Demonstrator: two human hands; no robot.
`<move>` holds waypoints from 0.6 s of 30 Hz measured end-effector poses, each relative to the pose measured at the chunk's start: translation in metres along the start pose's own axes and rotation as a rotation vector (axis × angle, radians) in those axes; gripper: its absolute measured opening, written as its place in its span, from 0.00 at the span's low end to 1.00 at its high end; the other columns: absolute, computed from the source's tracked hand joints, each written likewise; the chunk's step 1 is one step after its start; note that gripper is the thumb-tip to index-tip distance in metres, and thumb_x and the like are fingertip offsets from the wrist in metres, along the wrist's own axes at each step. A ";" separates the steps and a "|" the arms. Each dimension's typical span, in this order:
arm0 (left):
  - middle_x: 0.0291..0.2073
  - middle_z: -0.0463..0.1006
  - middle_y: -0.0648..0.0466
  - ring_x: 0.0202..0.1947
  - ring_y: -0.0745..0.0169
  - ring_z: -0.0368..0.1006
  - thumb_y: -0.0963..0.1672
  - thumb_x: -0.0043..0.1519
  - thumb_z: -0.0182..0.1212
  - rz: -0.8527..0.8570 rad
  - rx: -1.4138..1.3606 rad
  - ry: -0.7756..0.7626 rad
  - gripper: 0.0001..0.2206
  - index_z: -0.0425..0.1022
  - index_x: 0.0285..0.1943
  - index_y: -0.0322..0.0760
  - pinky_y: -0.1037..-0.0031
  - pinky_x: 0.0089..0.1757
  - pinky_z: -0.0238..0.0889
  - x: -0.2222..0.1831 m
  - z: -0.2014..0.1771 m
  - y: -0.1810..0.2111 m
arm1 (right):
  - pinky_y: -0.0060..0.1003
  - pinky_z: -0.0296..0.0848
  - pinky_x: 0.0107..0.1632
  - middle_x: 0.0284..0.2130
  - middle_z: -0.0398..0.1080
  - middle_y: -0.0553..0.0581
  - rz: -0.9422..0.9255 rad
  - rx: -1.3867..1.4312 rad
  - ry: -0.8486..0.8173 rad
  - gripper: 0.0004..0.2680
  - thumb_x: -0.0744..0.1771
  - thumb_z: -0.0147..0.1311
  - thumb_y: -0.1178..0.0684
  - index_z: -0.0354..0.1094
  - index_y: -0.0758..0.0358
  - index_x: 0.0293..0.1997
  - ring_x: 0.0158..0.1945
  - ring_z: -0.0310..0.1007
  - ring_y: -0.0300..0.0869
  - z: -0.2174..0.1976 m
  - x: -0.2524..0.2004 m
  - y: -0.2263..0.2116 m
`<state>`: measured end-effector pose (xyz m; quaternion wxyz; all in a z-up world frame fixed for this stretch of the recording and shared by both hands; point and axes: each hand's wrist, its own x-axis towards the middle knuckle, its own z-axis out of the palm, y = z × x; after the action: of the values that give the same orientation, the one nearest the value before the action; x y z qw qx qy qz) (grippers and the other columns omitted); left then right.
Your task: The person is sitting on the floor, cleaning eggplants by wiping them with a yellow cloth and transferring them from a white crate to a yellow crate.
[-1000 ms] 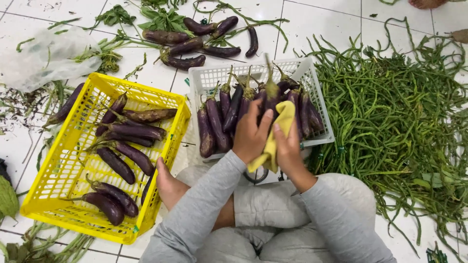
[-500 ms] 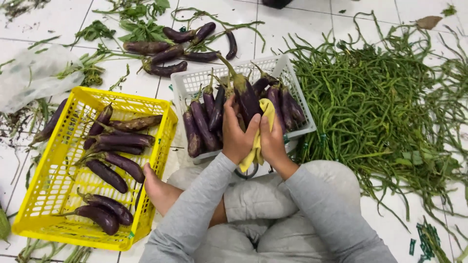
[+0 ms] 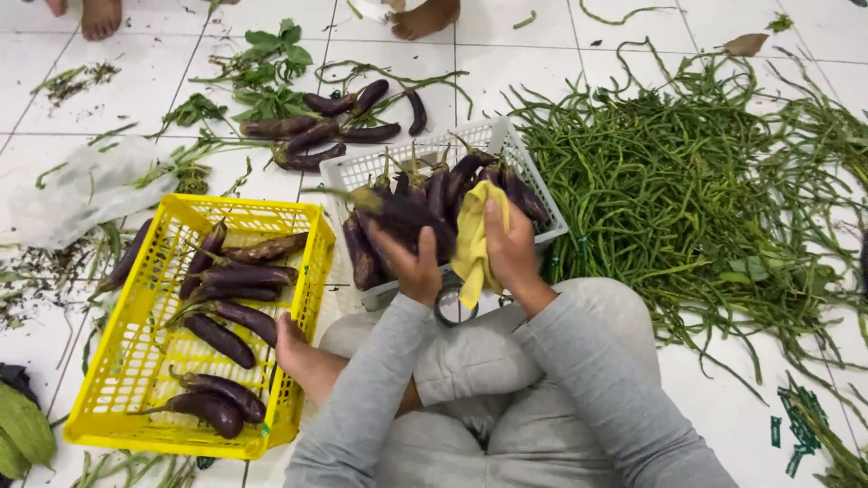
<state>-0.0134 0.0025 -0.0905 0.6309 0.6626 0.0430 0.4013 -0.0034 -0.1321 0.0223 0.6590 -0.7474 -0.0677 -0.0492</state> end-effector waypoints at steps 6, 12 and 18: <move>0.71 0.51 0.39 0.71 0.49 0.51 0.50 0.71 0.41 0.095 -0.110 -0.072 0.30 0.37 0.78 0.34 0.55 0.70 0.39 0.003 -0.034 -0.007 | 0.43 0.74 0.56 0.43 0.72 0.58 0.108 0.477 0.235 0.16 0.71 0.47 0.39 0.65 0.63 0.55 0.44 0.75 0.43 -0.029 0.016 0.053; 0.67 0.59 0.27 0.70 0.30 0.54 0.47 0.72 0.34 0.037 -0.112 -0.332 0.26 0.46 0.77 0.25 0.45 0.67 0.43 -0.028 -0.019 0.042 | 0.43 0.72 0.54 0.36 0.74 0.55 -0.062 0.139 -0.190 0.08 0.70 0.52 0.51 0.68 0.62 0.50 0.43 0.72 0.38 0.028 -0.046 -0.003; 0.75 0.50 0.35 0.74 0.43 0.52 0.38 0.74 0.33 0.230 0.367 -0.063 0.23 0.44 0.80 0.24 0.64 0.69 0.48 -0.017 -0.033 -0.019 | 0.56 0.71 0.53 0.41 0.74 0.65 -0.012 -0.183 -0.405 0.14 0.71 0.46 0.43 0.64 0.59 0.60 0.46 0.77 0.54 0.044 -0.064 -0.019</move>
<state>-0.0356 0.0234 -0.1190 0.4508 0.7791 0.0196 0.4353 -0.0706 -0.0884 0.0249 0.5612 -0.7982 -0.1985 0.0921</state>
